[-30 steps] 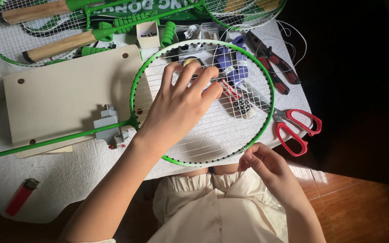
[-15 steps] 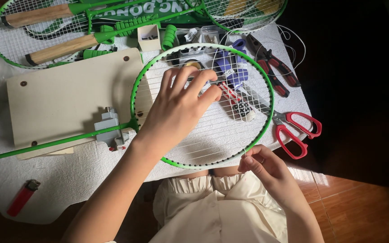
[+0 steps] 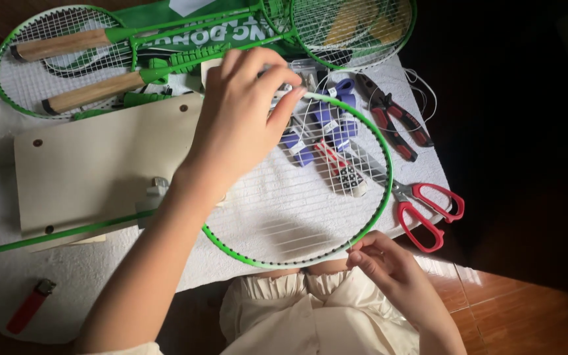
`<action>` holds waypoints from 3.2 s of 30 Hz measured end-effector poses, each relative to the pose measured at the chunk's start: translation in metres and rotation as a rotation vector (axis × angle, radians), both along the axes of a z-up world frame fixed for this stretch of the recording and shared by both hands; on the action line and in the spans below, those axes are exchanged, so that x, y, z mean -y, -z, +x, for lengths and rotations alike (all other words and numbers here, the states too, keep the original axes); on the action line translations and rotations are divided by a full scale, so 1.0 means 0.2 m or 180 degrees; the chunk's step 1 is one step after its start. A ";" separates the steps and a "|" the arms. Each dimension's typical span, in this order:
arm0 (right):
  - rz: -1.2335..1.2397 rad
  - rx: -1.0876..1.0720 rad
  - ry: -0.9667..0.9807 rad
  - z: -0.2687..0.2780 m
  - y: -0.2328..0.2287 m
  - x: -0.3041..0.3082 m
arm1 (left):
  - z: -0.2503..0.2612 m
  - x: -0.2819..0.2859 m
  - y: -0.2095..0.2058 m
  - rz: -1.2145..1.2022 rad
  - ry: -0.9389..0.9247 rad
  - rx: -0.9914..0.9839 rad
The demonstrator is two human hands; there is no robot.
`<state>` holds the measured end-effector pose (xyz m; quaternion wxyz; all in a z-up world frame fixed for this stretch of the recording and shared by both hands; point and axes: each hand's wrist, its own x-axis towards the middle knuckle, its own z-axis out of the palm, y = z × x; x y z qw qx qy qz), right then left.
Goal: The person manually weaves and pulls string through the grommets of a badminton racket.
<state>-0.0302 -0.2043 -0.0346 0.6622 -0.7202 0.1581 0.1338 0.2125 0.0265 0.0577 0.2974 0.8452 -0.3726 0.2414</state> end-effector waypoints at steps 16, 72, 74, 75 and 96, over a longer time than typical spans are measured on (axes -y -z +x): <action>-0.1326 -0.0447 -0.1080 0.14 -0.11 0.12 | 0.41 0.18 -0.01 0.0020 0.1346 -0.3274; -0.1181 -0.0803 -0.1430 0.22 -0.07 0.14 | 0.43 0.11 0.03 -0.0725 0.1557 -0.4246; -0.1181 -0.0828 -0.1428 0.22 -0.06 0.14 | 0.43 0.11 0.02 -0.0814 0.1526 -0.4237; -0.1180 -0.0850 -0.1414 0.22 -0.06 0.14 | 0.42 0.11 0.02 -0.0894 0.1504 -0.4224; -0.1067 -0.1228 -0.1203 0.21 -0.02 0.15 | 0.46 0.09 0.05 -0.1570 0.1271 -0.3949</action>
